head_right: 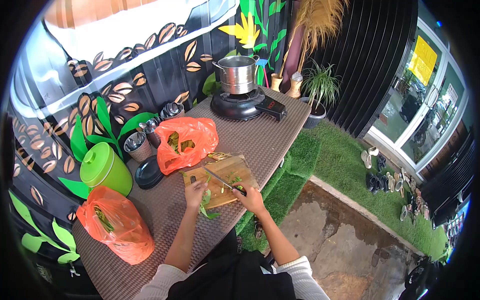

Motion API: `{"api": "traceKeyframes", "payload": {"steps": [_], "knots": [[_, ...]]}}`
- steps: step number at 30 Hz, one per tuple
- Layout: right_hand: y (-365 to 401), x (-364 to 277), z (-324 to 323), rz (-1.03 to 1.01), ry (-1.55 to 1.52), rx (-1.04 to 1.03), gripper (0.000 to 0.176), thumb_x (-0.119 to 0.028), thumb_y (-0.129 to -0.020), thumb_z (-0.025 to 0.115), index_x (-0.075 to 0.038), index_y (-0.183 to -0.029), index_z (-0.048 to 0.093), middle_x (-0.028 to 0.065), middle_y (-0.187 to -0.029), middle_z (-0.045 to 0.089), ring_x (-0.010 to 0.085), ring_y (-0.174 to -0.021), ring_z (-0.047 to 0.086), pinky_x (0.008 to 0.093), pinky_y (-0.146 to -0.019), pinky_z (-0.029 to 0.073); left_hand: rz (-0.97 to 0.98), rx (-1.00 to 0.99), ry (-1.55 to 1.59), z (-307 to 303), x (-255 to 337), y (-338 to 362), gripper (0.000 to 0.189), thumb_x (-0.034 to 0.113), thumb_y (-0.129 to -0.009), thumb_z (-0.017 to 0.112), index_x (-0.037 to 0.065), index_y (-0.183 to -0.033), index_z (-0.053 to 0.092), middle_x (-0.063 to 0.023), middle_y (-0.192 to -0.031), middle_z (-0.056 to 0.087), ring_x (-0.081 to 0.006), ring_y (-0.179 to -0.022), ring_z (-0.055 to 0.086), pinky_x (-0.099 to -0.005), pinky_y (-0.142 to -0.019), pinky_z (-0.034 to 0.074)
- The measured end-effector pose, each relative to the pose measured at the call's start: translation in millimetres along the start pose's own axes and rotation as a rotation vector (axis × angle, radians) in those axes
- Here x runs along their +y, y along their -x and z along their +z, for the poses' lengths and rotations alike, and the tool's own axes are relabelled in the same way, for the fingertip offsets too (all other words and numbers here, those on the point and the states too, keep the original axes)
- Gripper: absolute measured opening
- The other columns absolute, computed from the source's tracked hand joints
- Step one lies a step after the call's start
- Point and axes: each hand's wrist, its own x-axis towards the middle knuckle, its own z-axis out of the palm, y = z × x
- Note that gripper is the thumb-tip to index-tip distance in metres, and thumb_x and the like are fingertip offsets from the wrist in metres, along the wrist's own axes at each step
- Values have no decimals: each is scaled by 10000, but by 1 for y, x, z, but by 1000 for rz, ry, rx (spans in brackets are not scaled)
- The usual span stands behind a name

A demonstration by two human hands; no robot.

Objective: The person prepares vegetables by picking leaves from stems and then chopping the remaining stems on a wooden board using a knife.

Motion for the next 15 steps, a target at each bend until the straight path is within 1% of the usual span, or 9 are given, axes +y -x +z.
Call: {"api": "traceKeyframes", "payload": {"steps": [1,2,4,8,10,11,13,14,15], "knots": [[1,2,0,-4,-65,-35,305,-331,-858,614,-156,-1107,592,84,-643,636,210,-622,643,346,-623,477,39,2,52,0,4,2,263,78,-845,654,-93,-1038,600,-117,-848,646,-143,-703,616,-245,-573,514],[3,3,1,-3,-66,-33,305,-331,-858,614,-156,-1107,592,84,-643,636,210,-622,643,346,-623,477,40,0,51,0,9,2,263,78,-845,654,-93,-1038,600,-117,-848,646,-143,-703,616,-245,-573,514],[8,3,1,-17,-182,-57,294,-292,-861,623,-119,-1088,553,64,-651,648,186,-627,650,330,-623,473,36,18,166,-3,11,1,204,53,-852,641,-76,-1006,604,-123,-832,647,-145,-683,616,-246,-558,506],[16,5,10,-39,-258,-70,307,-271,-857,633,-99,-1086,523,73,-689,661,194,-666,661,328,-641,479,17,1,261,-6,9,-3,139,61,-872,611,-50,-956,613,-111,-803,642,-147,-661,610,-246,-536,500],[20,-2,14,-123,-142,-31,302,-256,-854,634,-90,-1079,519,84,-730,666,210,-709,670,335,-663,489,-134,-106,295,-11,0,-9,173,78,-875,603,-62,-975,603,-97,-802,633,-163,-629,601,-279,-585,533],[22,-5,16,-121,-141,-29,302,-256,-854,634,-90,-1079,519,84,-730,666,210,-709,670,335,-663,489,-135,-108,295,-14,-5,-10,173,78,-875,603,-62,-975,603,-97,-802,633,-163,-629,601,-279,-585,533],[26,-15,20,-130,-186,-22,277,-211,-856,639,-69,-1066,526,90,-715,648,184,-636,617,322,-633,466,-177,-305,711,-17,-9,-8,160,85,-894,558,-45,-979,597,-80,-786,623,-165,-640,596,-279,-613,518],[25,-12,25,-202,-131,37,282,-236,-849,643,-91,-1064,532,96,-763,661,248,-674,648,349,-644,482,-281,-283,734,-15,-10,-10,162,79,-905,519,-33,-995,593,-74,-781,617,-169,-662,603,-279,-615,502],[26,-13,26,-201,-132,37,282,-236,-849,643,-91,-1064,532,96,-763,661,248,-674,648,349,-644,482,-281,-283,734,-12,-3,-7,162,79,-905,519,-33,-995,593,-74,-781,617,-169,-662,603,-279,-615,502]]}}
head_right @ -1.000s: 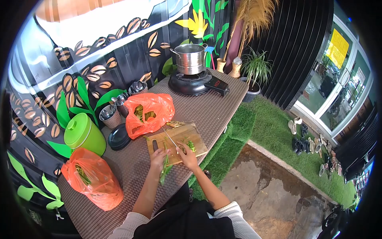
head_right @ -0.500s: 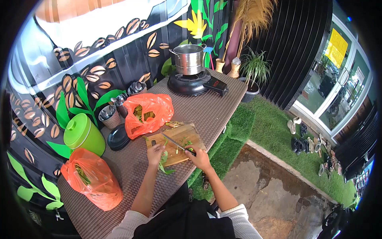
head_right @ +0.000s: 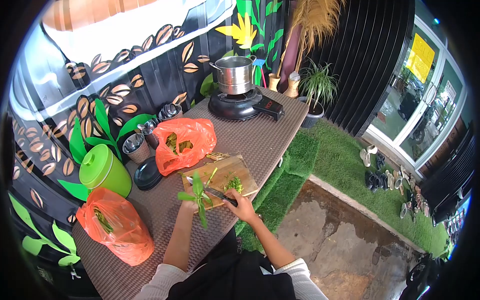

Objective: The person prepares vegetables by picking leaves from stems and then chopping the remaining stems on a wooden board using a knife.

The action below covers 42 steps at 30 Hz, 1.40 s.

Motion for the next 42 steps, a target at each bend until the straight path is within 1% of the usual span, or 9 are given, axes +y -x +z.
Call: {"api": "traceKeyframes", "payload": {"steps": [2,12,15,19,22,26,31,35,42], "knots": [[1,-2,3,26,146,16,282,-269,-851,631,-109,-1063,538,100,-789,669,296,-720,658,383,-651,499,-74,193,-267,17,5,8,162,65,-910,498,-24,-998,600,-70,-758,607,-179,-686,608,-270,-596,493],[-6,-2,-1,62,327,68,310,-326,-844,614,-140,-1080,536,111,-800,671,315,-718,654,413,-639,510,-72,4,-282,3,-6,4,159,114,-924,523,37,-1042,595,16,-769,562,-58,-574,486,-176,-500,410],[-14,1,-3,56,387,73,296,-335,-848,599,-155,-1075,535,122,-787,669,309,-731,658,416,-627,504,-123,138,-261,12,-2,5,175,142,-919,553,32,-1050,587,23,-769,551,-49,-571,464,-165,-506,402],[-41,15,-5,-28,464,71,309,-353,-847,598,-160,-1080,532,129,-748,663,327,-716,655,432,-624,507,-109,-26,-227,-7,8,-28,204,159,-918,568,28,-1073,584,-21,-868,611,-91,-692,582,-205,-591,472],[-73,24,-8,-10,475,64,317,-359,-846,599,-164,-1085,525,126,-766,665,333,-740,654,443,-650,508,-123,58,-226,-8,18,-64,240,149,-920,563,10,-1116,573,-39,-896,626,-114,-744,618,-223,-620,495],[-108,34,-15,89,460,13,309,-372,-815,624,-200,-1058,539,120,-835,677,341,-788,649,447,-688,509,-170,21,-279,-25,26,-116,315,126,-894,599,-13,-1174,557,-64,-891,635,-106,-651,557,-227,-532,438],[-126,49,-11,126,427,59,294,-376,-819,618,-177,-1024,550,128,-796,670,337,-756,652,440,-670,505,49,271,-529,9,25,-122,189,114,-877,621,-16,-1007,662,-53,-931,648,-128,-677,551,-236,-492,397],[-130,64,-6,277,327,147,283,-374,-828,606,-174,-1017,543,122,-788,673,339,-770,651,437,-692,509,74,295,-438,-2,14,-136,240,101,-855,654,-41,-1046,623,-60,-941,636,-121,-733,562,-244,-506,419],[-119,62,-8,237,282,71,297,-366,-806,633,-158,-1007,565,120,-792,667,316,-766,655,423,-685,502,123,274,-405,0,7,-126,211,41,-828,650,-33,-1024,623,-57,-919,634,-134,-729,572,-241,-551,442]]}}
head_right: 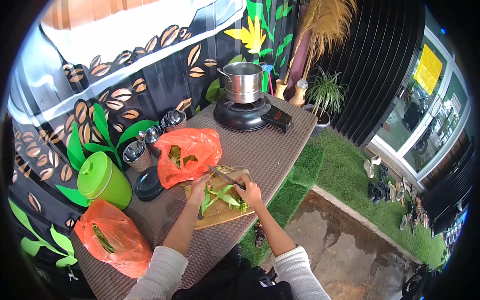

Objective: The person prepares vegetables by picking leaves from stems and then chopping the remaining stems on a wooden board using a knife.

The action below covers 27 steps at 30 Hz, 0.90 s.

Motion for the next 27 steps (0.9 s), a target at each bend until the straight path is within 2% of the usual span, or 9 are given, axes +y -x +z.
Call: {"api": "traceKeyframes", "payload": {"steps": [4,6,7,9,12,18,22,25,27], "knots": [[2,5,2,-91,-21,-58,296,-356,-805,644,-146,-999,568,89,-723,650,278,-706,654,394,-650,499,1,-23,46,-14,-18,-15,230,33,-825,646,-43,-1042,629,-66,-917,642,-131,-736,588,-229,-565,451],[3,3,3,-109,91,32,281,-352,-806,642,-157,-996,574,93,-728,659,281,-728,660,401,-651,507,-12,5,-53,-6,-2,6,260,25,-812,653,-43,-1062,634,-88,-974,664,-135,-832,619,-232,-697,494],[4,0,1,-111,90,30,281,-352,-806,642,-157,-996,574,93,-728,659,281,-728,660,401,-651,507,-11,7,-52,-8,-5,4,260,25,-812,653,-43,-1062,634,-88,-974,664,-135,-832,619,-232,-697,494],[5,-3,-3,-39,130,93,271,-354,-811,634,-161,-993,576,96,-743,668,294,-741,661,407,-654,513,156,-14,-89,-7,-5,7,246,14,-810,650,-49,-1047,624,-87,-899,667,-139,-769,622,-242,-662,506],[6,-1,-5,-86,112,-20,278,-362,-812,632,-159,-993,574,98,-764,673,304,-726,661,412,-654,514,167,21,16,0,-1,13,196,-12,-791,658,-51,-972,595,-101,-847,656,-145,-692,622,-256,-605,514],[11,-17,-8,-52,152,39,264,-353,-809,629,-165,-988,579,117,-791,677,331,-736,658,428,-665,519,225,82,35,5,0,6,209,-51,-765,675,20,-806,483,-119,-779,639,-152,-629,616,-259,-510,504],[10,-20,-12,-31,148,88,262,-350,-810,633,-161,-984,578,111,-770,676,319,-710,659,424,-657,518,248,107,29,8,8,10,221,-48,-771,676,23,-794,468,-117,-750,626,-157,-618,617,-261,-495,502],[13,-19,-16,-84,142,-4,260,-339,-813,632,-150,-983,576,112,-779,677,327,-714,657,421,-649,519,241,87,4,8,13,14,218,-46,-775,674,17,-796,467,-113,-732,615,-165,-604,617,-264,-501,507],[11,-16,-14,-36,161,127,258,-333,-814,633,-141,-976,576,110,-785,677,330,-717,657,423,-644,518,221,119,9,8,15,17,214,-43,-781,671,16,-792,465,-112,-733,610,-172,-598,618,-268,-517,514]]}}
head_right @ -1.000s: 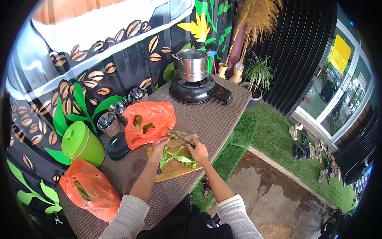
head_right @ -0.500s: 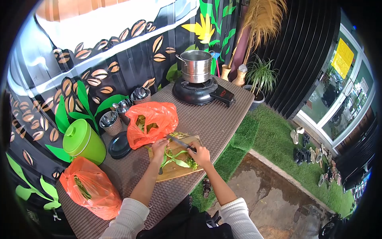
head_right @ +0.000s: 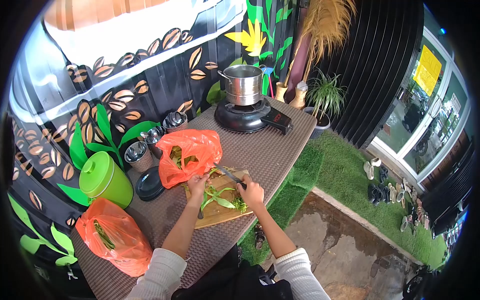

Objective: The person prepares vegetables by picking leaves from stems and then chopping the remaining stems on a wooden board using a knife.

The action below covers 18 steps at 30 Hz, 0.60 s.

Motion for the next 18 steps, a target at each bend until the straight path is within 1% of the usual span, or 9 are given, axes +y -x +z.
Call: {"api": "traceKeyframes", "payload": {"steps": [3,7,9,10,12,13,15,16,18], "knots": [[2,2,-2,-9,-117,6,260,-334,-814,634,-137,-975,576,107,-785,677,330,-718,655,428,-645,517,-51,23,52,-1,4,4,208,-43,-786,665,14,-787,466,-106,-738,605,-176,-595,619,-267,-536,519],[7,6,4,-16,-3,-62,261,-336,-813,636,-134,-965,572,113,-779,673,335,-717,654,435,-649,516,-21,-17,27,-5,7,9,201,-42,-793,659,15,-789,467,-105,-752,601,-177,-601,622,-268,-543,519],[7,6,7,80,18,60,256,-337,-813,636,-140,-961,568,114,-778,672,342,-730,652,440,-654,516,-60,-4,49,-6,10,14,201,-39,-794,660,21,-793,468,-107,-762,597,-178,-623,628,-272,-548,526],[8,4,5,78,15,62,256,-337,-813,636,-140,-961,568,114,-778,672,342,-730,652,440,-654,516,-56,-5,49,-6,13,14,201,-39,-794,660,21,-793,468,-107,-762,597,-178,-623,628,-272,-548,526],[13,3,0,-31,-122,-69,256,-338,-818,630,-142,-966,560,127,-783,671,352,-740,650,450,-659,514,-48,-3,5,-8,12,16,201,-33,-797,661,27,-784,469,-110,-784,603,-178,-651,631,-280,-564,542],[14,3,-1,-29,-120,-67,256,-338,-818,630,-142,-966,560,127,-783,671,352,-740,650,450,-659,514,-49,-6,6,-8,10,15,201,-33,-797,661,27,-784,469,-110,-784,603,-178,-651,631,-280,-564,542],[18,-1,0,30,-20,-34,259,-330,-834,606,-126,-987,562,117,-835,679,359,-777,649,463,-689,514,-47,-40,8,-13,9,14,228,-9,-805,671,39,-744,456,-105,-807,615,-182,-664,635,-275,-587,546],[19,-4,-1,123,-20,-7,259,-320,-827,617,-115,-977,567,123,-827,676,360,-767,648,459,-681,510,-45,-38,9,-13,8,16,228,-9,-805,671,39,-744,456,-105,-807,615,-182,-664,635,-275,-587,546],[21,0,-1,134,-101,24,256,-315,-825,621,-112,-972,568,130,-818,674,365,-769,646,456,-679,508,-142,-44,191,-15,9,21,145,22,-818,674,14,-805,530,-109,-836,628,-188,-719,642,-272,-655,545]]}}
